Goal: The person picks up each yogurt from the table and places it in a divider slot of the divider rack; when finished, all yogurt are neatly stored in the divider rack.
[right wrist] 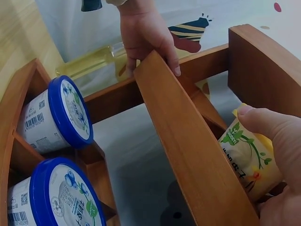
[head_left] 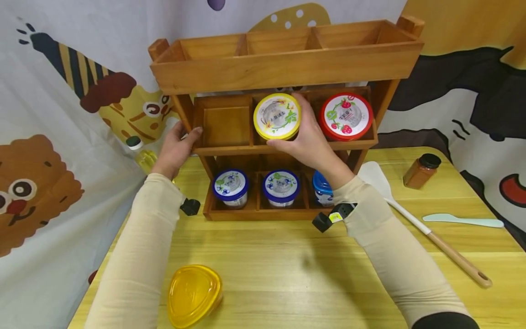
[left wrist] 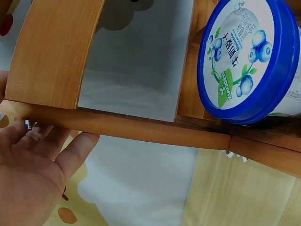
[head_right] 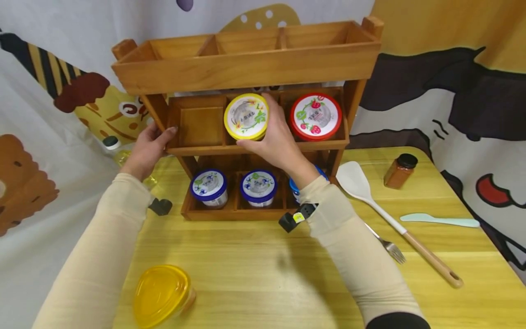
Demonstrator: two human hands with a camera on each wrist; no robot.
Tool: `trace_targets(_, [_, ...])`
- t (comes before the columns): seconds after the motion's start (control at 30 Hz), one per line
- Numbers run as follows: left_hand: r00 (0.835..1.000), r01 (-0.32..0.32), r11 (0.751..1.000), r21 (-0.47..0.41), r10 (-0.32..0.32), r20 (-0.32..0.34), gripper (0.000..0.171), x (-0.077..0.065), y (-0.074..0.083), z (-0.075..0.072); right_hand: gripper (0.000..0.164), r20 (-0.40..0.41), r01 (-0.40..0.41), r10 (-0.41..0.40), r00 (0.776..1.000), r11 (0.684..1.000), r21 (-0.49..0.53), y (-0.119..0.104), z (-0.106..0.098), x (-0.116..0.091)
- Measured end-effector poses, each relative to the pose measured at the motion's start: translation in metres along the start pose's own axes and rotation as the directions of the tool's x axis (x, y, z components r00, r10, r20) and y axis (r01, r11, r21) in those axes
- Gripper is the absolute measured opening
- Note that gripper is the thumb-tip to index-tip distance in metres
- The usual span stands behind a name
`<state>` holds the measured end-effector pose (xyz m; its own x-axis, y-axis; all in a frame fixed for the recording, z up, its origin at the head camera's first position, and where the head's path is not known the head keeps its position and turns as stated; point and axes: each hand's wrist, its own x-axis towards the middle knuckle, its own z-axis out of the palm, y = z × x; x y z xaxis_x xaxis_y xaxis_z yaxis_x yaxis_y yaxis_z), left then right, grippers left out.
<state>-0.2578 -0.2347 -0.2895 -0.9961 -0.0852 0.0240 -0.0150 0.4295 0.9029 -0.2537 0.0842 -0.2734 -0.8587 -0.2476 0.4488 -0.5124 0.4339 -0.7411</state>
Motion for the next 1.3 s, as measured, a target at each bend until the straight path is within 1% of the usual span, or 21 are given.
trace_targets(0.2, [1.0,-0.002,1.0,-0.015,0.002,-0.001,0.068,0.001,-0.001,0.0,0.117,0.011,-0.007,0.007,1.0,0.999,-0.036,-0.001,-0.001,-0.002])
trace_targets(0.5, [1.0,-0.006,1.0,-0.019,0.006,-0.002,0.067,0.002,-0.001,0.0,0.118,0.013,0.016,-0.015,1.0,0.997,-0.078,-0.004,-0.003,-0.005])
trace_targets(0.63, [1.0,-0.008,1.0,-0.021,0.008,-0.006,0.066,0.002,-0.001,0.0,0.117,0.003,0.05,-0.05,0.999,0.995,-0.084,-0.007,-0.003,-0.006])
trace_targets(0.73, [1.0,-0.011,1.0,-0.025,0.01,-0.007,0.066,0.002,-0.001,0.0,0.115,-0.02,0.083,-0.086,0.996,0.992,-0.1,-0.009,-0.004,-0.008])
trace_targets(0.87, [1.0,-0.009,1.0,-0.029,0.009,-0.005,0.065,0.002,-0.002,0.0,0.114,-0.062,0.11,-0.119,0.991,0.985,-0.136,-0.013,-0.007,-0.015])
trace_targets(0.97, [1.0,-0.007,1.0,-0.025,0.007,-0.005,0.066,0.002,-0.002,0.0,0.113,-0.082,0.135,-0.147,0.986,0.981,-0.142,-0.019,-0.01,-0.021])
trace_targets(1.17, [1.0,-0.012,1.0,-0.022,0.012,-0.005,0.066,0.002,-0.002,0.0,0.109,-0.062,0.218,-0.225,0.972,0.971,-0.095,-0.031,-0.014,-0.034])
trace_targets(1.3, [1.0,-0.013,1.0,-0.024,0.013,-0.005,0.066,0.002,-0.002,0.0,0.104,-0.022,0.302,-0.302,0.953,0.953,-0.001,-0.039,-0.012,-0.04])
